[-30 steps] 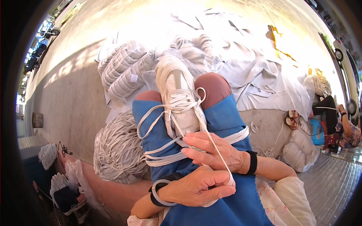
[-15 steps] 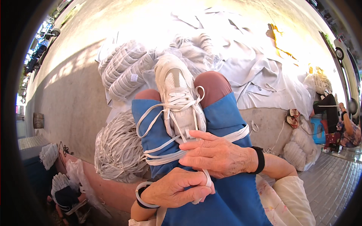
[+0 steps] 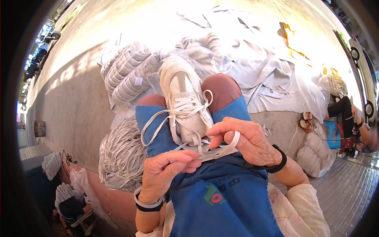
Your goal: The recorder is lacing a white sneaker while sitting in an outdoor/covered workshop area.
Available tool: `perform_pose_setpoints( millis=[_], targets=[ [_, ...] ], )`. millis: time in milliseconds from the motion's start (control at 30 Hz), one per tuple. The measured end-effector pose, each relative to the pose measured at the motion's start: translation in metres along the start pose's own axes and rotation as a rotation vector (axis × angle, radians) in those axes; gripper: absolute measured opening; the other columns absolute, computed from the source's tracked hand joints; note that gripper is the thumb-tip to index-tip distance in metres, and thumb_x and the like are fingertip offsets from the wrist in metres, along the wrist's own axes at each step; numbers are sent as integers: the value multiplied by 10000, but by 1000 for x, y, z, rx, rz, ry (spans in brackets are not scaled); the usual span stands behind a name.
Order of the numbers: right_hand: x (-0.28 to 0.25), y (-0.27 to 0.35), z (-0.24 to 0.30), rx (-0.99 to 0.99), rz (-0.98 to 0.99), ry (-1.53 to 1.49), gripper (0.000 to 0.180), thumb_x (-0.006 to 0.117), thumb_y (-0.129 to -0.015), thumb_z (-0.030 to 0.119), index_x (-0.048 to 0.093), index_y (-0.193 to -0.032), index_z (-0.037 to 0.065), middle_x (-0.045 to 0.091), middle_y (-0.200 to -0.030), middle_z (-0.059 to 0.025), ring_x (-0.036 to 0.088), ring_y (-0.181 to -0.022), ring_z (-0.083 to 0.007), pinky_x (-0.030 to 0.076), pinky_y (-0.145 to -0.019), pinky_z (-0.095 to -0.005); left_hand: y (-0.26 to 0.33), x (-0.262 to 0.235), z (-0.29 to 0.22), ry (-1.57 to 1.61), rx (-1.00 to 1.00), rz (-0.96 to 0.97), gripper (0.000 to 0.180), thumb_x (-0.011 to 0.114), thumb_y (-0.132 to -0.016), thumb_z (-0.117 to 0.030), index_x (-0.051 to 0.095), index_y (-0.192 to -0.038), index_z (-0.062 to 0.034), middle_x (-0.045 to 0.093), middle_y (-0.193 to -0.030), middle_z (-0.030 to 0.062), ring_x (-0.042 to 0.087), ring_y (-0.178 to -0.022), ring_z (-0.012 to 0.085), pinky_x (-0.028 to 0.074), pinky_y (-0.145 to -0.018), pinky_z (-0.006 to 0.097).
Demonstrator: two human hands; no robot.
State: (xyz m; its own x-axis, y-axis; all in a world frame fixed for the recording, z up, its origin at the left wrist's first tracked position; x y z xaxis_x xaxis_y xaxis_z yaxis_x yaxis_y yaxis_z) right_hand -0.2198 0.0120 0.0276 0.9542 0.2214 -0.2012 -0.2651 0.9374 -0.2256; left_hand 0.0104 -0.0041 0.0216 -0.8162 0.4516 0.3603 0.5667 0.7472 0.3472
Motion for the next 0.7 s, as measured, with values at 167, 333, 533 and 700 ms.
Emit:
perform_pose_setpoints(
  millis=[167,333,533,700],
  targets=[
    [-52,3,14,316,-448,-415,341,432,-1046,266,601,-1078,-28,380,-623,83,303,-494,13,243,-435,-166,35,-46,-30,93,470,217,216,527,-975,-49,557,-1132,96,660,-770,250,685,-631,285,600,-555,386],
    [-90,9,16,161,-661,-482,355,388,-1053,302,574,-1036,0,286,-601,86,250,-473,-2,208,-411,-182,92,-82,-68,-12,775,-432,374,538,-986,-130,353,-1236,79,580,-606,145,517,-399,191,527,-408,286],
    [-71,9,18,337,-463,-127,252,463,-1025,212,604,-1022,3,418,-642,38,372,-498,-46,303,-451,-240,-4,-19,-39,-557,297,-218,145,626,-939,-115,631,-989,22,644,-791,83,583,-625,115,465,-566,223],
    [-2,-3,-10,257,-77,206,178,533,-971,159,615,-1032,14,621,-777,-129,610,-700,-307,468,-630,-394,-53,2,-9,-1010,464,-208,81,669,-872,-78,658,-939,-34,613,-830,95,608,-680,232,478,-603,314]
  ],
)
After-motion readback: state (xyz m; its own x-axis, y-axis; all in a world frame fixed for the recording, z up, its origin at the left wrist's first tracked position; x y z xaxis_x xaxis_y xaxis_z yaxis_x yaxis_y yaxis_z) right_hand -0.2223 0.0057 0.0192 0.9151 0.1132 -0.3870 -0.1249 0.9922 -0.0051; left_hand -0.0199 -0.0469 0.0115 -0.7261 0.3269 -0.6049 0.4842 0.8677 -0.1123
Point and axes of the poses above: each hand's wrist, its own y-axis away from the middle knuckle, its own x-axis out of the palm, z = x × y, the point moved 2 cm from there along -y, towards the middle knuckle
